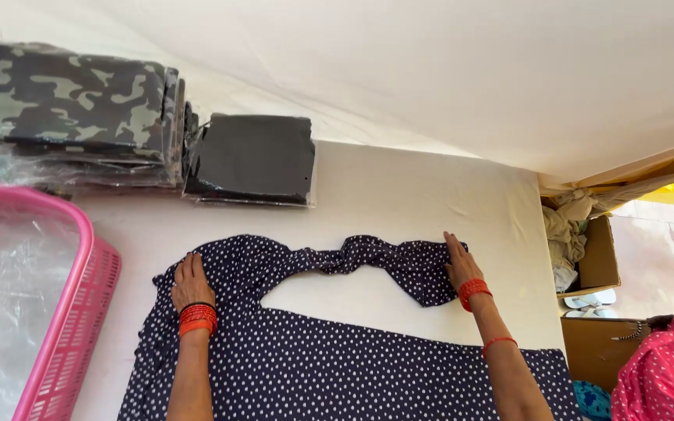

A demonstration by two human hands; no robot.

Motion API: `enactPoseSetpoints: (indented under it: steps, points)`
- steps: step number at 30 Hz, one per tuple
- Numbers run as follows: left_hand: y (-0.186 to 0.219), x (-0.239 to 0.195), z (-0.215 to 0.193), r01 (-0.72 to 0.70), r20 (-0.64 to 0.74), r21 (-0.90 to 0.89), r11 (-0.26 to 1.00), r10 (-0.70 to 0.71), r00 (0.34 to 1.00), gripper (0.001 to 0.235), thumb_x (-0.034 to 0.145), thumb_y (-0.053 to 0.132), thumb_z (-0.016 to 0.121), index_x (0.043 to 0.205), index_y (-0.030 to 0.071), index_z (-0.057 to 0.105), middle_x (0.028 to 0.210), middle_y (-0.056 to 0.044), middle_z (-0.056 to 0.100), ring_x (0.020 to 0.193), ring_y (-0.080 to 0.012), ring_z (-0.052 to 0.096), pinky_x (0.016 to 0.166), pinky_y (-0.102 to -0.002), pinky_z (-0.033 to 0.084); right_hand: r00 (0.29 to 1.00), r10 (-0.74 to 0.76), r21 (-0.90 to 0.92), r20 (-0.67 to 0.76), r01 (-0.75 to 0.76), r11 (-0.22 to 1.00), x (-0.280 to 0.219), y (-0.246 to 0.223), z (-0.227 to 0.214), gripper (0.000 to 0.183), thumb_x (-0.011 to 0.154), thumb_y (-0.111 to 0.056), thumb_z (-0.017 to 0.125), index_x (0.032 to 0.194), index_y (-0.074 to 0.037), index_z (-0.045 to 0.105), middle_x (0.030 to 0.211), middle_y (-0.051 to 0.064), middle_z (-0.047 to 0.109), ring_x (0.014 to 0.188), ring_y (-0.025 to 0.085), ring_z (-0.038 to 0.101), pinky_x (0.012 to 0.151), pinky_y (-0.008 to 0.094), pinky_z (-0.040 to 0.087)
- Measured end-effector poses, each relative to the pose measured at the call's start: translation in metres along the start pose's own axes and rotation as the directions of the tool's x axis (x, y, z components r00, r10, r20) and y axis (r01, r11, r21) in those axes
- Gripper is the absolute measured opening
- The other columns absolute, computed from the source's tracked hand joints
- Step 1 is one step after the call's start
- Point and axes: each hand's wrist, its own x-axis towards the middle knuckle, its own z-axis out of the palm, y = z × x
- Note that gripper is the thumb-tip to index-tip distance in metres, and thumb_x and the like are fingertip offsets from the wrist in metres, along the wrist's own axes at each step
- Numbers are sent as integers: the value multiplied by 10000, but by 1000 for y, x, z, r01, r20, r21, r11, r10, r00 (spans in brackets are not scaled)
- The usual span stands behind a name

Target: The person folds a pair of dark blue polka-dotted pants on a white table, then places them into a clear plastic bag. The person then folds a pair of light gray pants with red patterns on the same table.

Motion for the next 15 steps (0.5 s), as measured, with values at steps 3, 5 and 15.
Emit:
enactPoseSetpoints:
  steps: [3, 5, 15]
  points:
    - [-13, 54, 36, -30, 236, 41, 999, 19, 972, 957, 780, -41, 744, 1579, 176, 264, 1650, -54, 326, 1508, -275, 317, 1151, -412, 426, 980, 44, -36, 195, -37, 999, 30, -25, -16, 987, 812, -71, 741, 1585, -348, 194, 1631, 7, 309, 1327, 315, 518, 997, 480, 511]
    - [-21, 69, 46, -11, 275, 25, 1000, 4, 962, 1012, 789, -62, 734, 1611, 189, 199, 1652, -61, 315, 1516, -276, 303, 1164, -410, 422, 960, 77, -102, 268, -51, 993, 56, -3, 8, 838, 829, -109, 762, 1513, -330, 330, 1525, 38, 451, 1284, 310, 566, 1001, 463, 522]
    - [-36, 80, 29, 14, 303, 207, 978, -77, 950, 478, 914, 91, 698, 1371, 170, 578, 1201, -97, 712, 1167, -276, 651, 1039, -479, 480, 940, -10, -28, -340, 0, 1000, 74, 7, -83, 219, 903, -140, 655, 1113, -141, 589, 972, 153, 715, 927, 414, 680, 770, 545, 518]
